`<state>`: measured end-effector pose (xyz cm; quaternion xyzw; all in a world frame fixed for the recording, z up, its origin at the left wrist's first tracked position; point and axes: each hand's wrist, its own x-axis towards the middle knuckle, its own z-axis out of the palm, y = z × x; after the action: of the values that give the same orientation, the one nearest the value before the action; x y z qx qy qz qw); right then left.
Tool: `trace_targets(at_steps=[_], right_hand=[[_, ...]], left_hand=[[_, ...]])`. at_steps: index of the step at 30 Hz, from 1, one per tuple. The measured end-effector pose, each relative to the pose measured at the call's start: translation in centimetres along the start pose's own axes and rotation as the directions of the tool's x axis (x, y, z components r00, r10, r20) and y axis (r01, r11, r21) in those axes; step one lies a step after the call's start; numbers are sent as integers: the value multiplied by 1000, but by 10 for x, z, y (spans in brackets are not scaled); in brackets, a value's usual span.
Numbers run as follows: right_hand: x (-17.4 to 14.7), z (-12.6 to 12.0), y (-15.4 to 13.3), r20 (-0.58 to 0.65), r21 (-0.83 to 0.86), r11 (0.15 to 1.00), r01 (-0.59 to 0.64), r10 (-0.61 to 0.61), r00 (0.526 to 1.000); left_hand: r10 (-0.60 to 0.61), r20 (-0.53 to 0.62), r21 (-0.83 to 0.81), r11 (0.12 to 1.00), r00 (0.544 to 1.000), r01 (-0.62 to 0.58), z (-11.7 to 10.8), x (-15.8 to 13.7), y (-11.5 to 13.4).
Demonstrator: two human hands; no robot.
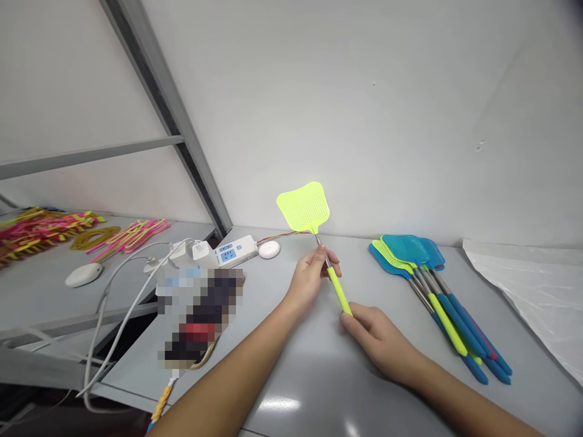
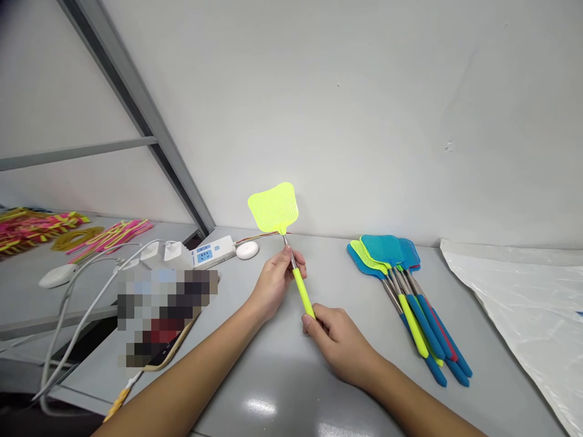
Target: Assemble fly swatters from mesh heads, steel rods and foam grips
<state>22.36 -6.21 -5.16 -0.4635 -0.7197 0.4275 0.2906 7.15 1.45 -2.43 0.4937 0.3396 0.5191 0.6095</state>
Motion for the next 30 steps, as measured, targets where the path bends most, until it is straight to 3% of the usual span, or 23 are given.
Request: trace_targets(at_steps=[5,11,15,23,30], right_hand=[[2,0,1,-37,151,988,-40,46,998],[5,1,7,-2,351,930,-111,119,993],[5,-2,8,39,374,919,-128,122,992],[4,-5,1,97,286,948,-140,117,988],[2,-4,3,69,278,951,-137,122,990]], left_hand=[[-78,149,77,995,986,68,4,-6,-7],[-253,418,242,957,872,162,11,-14,-14],[-226,378,193,968,898,163,10,-13,-15],[-174,139,90,983,975,163,3,-3,-22],[-255,279,136,965,926,224,4,-8,-17]])
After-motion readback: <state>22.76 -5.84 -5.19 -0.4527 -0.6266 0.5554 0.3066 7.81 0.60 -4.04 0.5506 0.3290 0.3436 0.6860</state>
